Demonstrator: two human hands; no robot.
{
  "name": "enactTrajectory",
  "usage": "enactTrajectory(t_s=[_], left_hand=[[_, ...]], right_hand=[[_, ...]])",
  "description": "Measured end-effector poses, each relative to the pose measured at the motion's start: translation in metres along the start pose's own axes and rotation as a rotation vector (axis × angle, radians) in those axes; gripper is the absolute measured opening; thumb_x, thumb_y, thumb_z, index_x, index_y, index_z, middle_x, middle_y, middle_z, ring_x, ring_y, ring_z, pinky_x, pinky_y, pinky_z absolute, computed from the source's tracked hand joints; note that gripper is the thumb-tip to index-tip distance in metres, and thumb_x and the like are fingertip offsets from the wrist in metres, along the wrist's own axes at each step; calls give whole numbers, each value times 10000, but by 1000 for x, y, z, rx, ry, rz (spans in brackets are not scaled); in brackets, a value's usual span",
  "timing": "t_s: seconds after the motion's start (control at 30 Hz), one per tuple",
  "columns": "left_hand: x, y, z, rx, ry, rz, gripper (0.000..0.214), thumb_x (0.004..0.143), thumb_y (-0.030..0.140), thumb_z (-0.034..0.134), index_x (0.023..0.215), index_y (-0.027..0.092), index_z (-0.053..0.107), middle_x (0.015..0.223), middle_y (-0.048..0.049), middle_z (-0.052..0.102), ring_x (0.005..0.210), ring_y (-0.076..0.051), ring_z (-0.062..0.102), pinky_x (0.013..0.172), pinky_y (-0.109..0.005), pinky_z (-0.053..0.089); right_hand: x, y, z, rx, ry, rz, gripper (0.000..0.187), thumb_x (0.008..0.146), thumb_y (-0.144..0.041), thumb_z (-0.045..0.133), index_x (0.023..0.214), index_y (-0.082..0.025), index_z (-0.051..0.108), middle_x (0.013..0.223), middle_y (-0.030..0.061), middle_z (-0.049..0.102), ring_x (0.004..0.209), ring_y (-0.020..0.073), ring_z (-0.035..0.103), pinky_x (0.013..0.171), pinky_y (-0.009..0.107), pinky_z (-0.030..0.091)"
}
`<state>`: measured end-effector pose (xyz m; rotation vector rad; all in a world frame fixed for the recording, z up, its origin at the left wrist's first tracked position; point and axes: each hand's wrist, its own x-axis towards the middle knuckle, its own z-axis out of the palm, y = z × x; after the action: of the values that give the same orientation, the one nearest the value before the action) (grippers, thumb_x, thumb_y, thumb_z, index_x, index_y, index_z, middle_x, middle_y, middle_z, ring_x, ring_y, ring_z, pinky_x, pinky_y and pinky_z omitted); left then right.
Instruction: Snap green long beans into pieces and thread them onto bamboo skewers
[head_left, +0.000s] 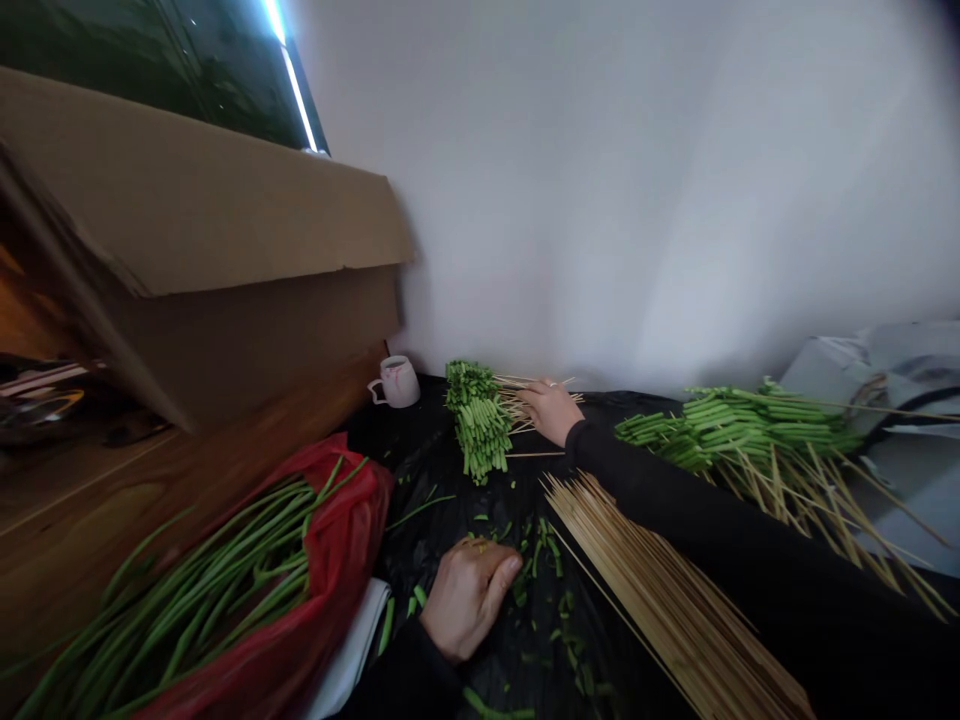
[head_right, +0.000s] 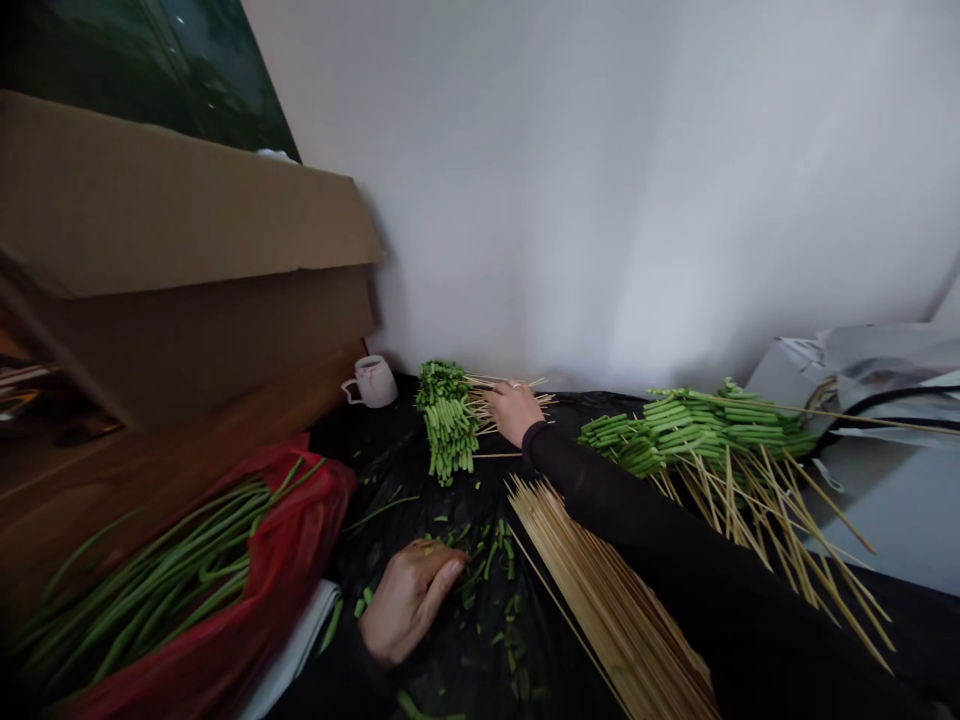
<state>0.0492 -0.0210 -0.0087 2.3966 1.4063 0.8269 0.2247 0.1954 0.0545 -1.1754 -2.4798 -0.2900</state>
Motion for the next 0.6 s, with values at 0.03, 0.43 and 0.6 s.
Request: enactTrajectory(t_s=[0.03,0.43,0.6], left_hand=[[0,0,0,8,-9,1,459,1013,339,301,800,184,676,680,-47,647,680,-172,615,689,-282,428],[3,-1,1,-31,-30,-50,450,1004,355,342,781,177,690,703,-45,660,679,-159,600,674,-257,409],[6,-3,2,-161,-17,-115,456,986,395,379,783,165,717,717,-45,684,675,-158,604,662,-246,427]], right_hand=[[-5,-1,-5,2,7,3,250,946,-174,482,1119,-141,659,1095,138,659,1063,249,525,930,373,357],[-135,-81,-83,89,-257,-267,113,864,-183,620,771,-176,684,809,58,668,849,216,569,794,336,384],[-195,-132,-78,225,-331,-228,27,832,-187,663,807,-192,673,845,48,673,869,232,599,785,356,417]])
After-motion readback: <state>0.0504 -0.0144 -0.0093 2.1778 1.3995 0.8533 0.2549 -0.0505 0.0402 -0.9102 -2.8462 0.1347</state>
